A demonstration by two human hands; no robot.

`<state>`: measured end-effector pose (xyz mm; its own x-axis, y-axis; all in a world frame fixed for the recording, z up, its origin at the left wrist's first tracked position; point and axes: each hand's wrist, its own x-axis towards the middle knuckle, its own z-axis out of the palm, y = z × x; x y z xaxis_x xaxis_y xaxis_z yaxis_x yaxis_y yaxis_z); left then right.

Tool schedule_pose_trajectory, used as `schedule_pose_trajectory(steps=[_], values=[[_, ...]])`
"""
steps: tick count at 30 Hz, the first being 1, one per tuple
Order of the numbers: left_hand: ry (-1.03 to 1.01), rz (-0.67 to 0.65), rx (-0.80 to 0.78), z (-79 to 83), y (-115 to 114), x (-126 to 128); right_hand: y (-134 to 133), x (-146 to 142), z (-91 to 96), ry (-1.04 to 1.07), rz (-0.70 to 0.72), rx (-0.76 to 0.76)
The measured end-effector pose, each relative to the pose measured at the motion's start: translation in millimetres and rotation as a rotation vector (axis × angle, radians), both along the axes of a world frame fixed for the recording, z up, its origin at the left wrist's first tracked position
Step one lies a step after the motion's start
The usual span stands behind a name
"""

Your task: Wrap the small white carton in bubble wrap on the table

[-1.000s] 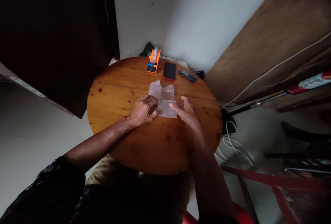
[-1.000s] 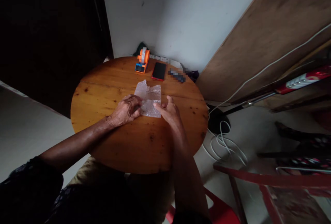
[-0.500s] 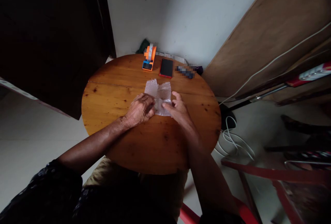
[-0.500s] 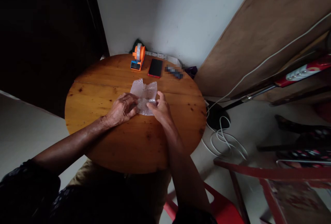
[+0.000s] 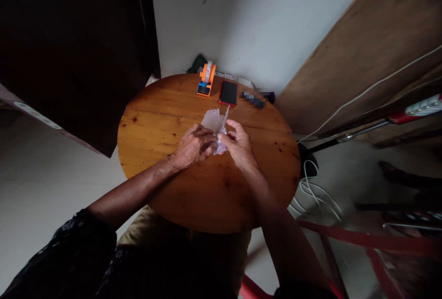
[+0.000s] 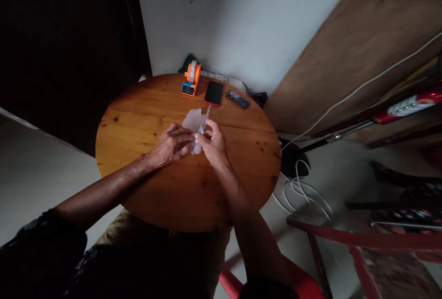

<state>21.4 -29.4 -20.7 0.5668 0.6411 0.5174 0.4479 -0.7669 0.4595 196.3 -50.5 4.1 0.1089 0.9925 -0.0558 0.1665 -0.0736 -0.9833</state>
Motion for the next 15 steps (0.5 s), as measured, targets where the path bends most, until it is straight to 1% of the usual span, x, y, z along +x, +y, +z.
schedule_pose_trajectory(steps=[2, 7, 9, 12, 13, 15], values=[[-0.027, 0.008, -0.047, -0.2, 0, 2, 2, -2, 2.1, -0.012, 0.013, -0.007], [-0.171, 0.095, -0.150, -1.6, -2, 5, -3, -1, 9.2, -0.098, 0.083, -0.032], [-0.226, 0.117, -0.235, -1.0, -2, 5, -6, 0, 10.0, -0.143, 0.125, -0.010], [-0.300, 0.153, -0.382, 1.7, -2, 4, -11, -2, 6.9, -0.282, 0.173, 0.048], [-0.322, 0.174, -0.397, 2.7, -2, 4, -12, -3, 5.3, -0.351, 0.174, 0.075], [-0.342, 0.214, -0.376, 4.0, -1, 5, -12, -7, 2.6, -0.496, 0.162, 0.134]])
